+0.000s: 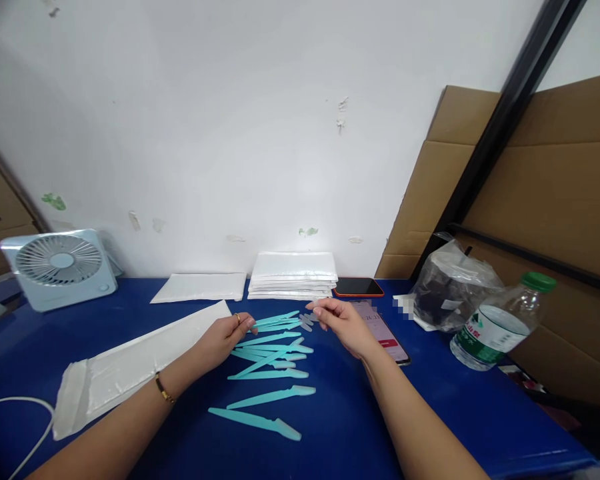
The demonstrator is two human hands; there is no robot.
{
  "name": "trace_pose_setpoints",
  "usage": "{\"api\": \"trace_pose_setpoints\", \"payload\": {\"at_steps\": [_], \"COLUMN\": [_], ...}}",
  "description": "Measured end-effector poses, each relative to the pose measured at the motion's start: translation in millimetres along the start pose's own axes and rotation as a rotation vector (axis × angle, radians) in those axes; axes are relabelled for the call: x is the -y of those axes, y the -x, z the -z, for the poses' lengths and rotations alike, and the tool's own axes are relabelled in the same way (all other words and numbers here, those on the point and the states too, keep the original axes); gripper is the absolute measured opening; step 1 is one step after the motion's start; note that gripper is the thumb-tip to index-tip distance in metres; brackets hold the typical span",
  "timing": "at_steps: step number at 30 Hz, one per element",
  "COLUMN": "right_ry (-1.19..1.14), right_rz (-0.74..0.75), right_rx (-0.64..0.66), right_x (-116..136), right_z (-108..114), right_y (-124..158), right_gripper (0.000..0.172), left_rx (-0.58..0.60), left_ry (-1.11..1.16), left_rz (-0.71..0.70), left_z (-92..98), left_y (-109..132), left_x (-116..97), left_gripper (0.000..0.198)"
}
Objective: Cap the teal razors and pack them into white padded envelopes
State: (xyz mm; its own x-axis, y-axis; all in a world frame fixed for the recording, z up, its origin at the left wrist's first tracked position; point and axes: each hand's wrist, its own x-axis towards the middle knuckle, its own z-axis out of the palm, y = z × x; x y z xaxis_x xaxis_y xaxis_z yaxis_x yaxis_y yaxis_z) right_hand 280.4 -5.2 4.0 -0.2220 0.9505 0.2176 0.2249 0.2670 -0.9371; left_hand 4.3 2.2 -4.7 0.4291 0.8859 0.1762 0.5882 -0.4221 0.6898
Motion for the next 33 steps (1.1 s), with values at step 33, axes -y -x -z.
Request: {"api": "trace_pose_setpoints", "payload": {"at_steps": [33], "right_ry": [0.759], "right_rz": [-0.030], "right_rx": [-0.017], "right_x": [-32], "right_z": [-14], "right_y": [-14], "right_gripper": [0.011], "left_rx": [0.030], "left_ry": [-0.451], "left_rz": [0.042], "left_z": [-14.1], "left_y": [-5], "left_x": [0], "left_gripper": [0.011]}}
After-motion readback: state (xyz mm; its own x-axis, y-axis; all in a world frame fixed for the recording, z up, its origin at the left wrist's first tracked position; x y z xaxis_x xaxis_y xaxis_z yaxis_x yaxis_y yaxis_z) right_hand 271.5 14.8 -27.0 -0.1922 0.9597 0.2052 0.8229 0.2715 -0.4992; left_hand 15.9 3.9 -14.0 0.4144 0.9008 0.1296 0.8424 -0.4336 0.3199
